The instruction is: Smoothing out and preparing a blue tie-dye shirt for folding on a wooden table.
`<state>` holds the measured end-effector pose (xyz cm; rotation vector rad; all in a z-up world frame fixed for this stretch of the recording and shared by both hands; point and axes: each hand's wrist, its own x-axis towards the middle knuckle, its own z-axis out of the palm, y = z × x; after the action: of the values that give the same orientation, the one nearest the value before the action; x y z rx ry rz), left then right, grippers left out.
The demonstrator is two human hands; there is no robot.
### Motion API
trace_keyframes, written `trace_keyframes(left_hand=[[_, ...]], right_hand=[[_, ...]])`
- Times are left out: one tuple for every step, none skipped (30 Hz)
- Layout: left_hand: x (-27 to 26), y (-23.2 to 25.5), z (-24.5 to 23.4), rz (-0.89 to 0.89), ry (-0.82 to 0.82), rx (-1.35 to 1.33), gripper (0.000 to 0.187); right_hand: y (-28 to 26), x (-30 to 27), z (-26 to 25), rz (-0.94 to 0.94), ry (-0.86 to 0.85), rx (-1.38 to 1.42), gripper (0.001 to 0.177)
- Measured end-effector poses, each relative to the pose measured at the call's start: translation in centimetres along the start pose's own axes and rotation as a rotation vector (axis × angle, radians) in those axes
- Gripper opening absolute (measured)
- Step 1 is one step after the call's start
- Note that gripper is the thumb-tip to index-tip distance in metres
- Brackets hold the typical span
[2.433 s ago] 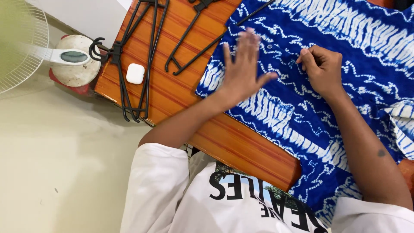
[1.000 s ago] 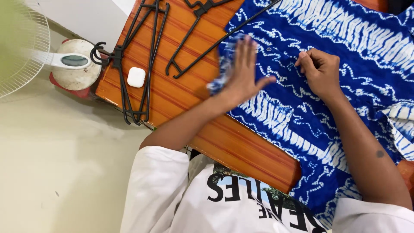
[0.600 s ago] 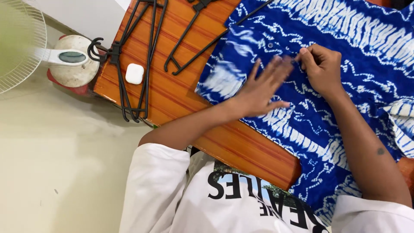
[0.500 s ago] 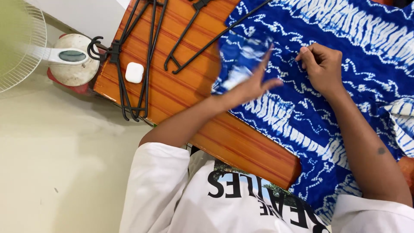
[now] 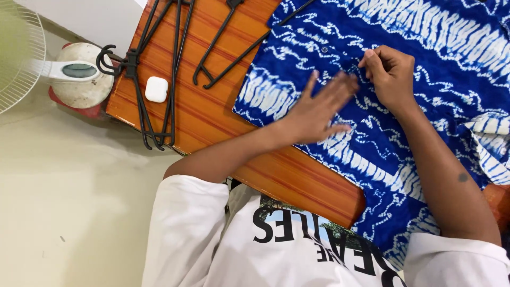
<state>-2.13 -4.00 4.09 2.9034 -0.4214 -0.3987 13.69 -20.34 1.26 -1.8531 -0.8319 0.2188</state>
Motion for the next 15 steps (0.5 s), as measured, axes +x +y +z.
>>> trace_keyframes(left_hand=[[0.3,-1.4,0.2,-0.001,0.001,-0.001,0.091],[0.7,-2.8,0.4,-0.139,0.095,-0.075,0.092],[1.0,-4.2,0.6,-0.276,0.187,-0.148,0.095],[1.0,-5.4,0.8,-0.278,0.188,-0.149,0.095],[1.0,-6.6,1.0,-0.387,0.209,-0.110,0.095],[1.1,-7.8,1.2,-0.495,0.230,-0.070,0.097],[0.7,-6.7,-0.2,-0.496,0.233,-0.070,0.097],[0.2,-5.7,-1.7,-0.459,0.176,-0.046,0.094],[-0.2,-4.7,-3.1,-0.420,0.117,-0.020,0.091],[-0.3,-3.5,-3.1,-0.419,0.119,-0.018,0.091],[-0.4,-2.3,-2.9,-0.286,0.065,-0.007,0.089],[-0.6,-1.1,-2.8,-0.153,0.012,0.003,0.086],[-0.4,-0.6,-1.6,-0.152,0.009,0.005,0.086],[-0.2,-0.2,-0.4,-0.052,0.028,0.035,0.085],[0.0,0.3,0.9,0.048,0.050,0.064,0.083]], right_hand=[[-0.1,0.1,0.0,-0.001,-0.002,-0.001,0.032],[-0.2,0.1,0.0,0.005,-0.006,0.003,0.033],[-0.3,0.1,0.0,0.011,-0.010,0.008,0.034],[-0.3,0.1,0.1,0.010,-0.012,0.008,0.034],[-0.3,0.0,0.1,0.011,-0.012,0.011,0.034],[-0.3,0.0,0.2,0.013,-0.013,0.013,0.034],[-0.3,0.0,0.1,0.009,-0.013,0.011,0.034],[-0.4,0.0,0.1,0.013,-0.011,0.010,0.034],[-0.4,0.0,0.1,0.017,-0.006,0.009,0.033],[-0.4,0.1,0.0,0.015,-0.004,0.009,0.033],[-0.4,0.0,0.1,0.013,-0.001,-0.003,0.033],[-0.3,0.1,0.1,0.012,0.002,-0.015,0.032],[-0.3,0.1,0.1,0.013,0.004,-0.012,0.032],[-0.3,0.1,0.2,0.006,0.004,-0.012,0.032],[-0.2,0.1,0.2,-0.002,0.004,-0.014,0.032]])
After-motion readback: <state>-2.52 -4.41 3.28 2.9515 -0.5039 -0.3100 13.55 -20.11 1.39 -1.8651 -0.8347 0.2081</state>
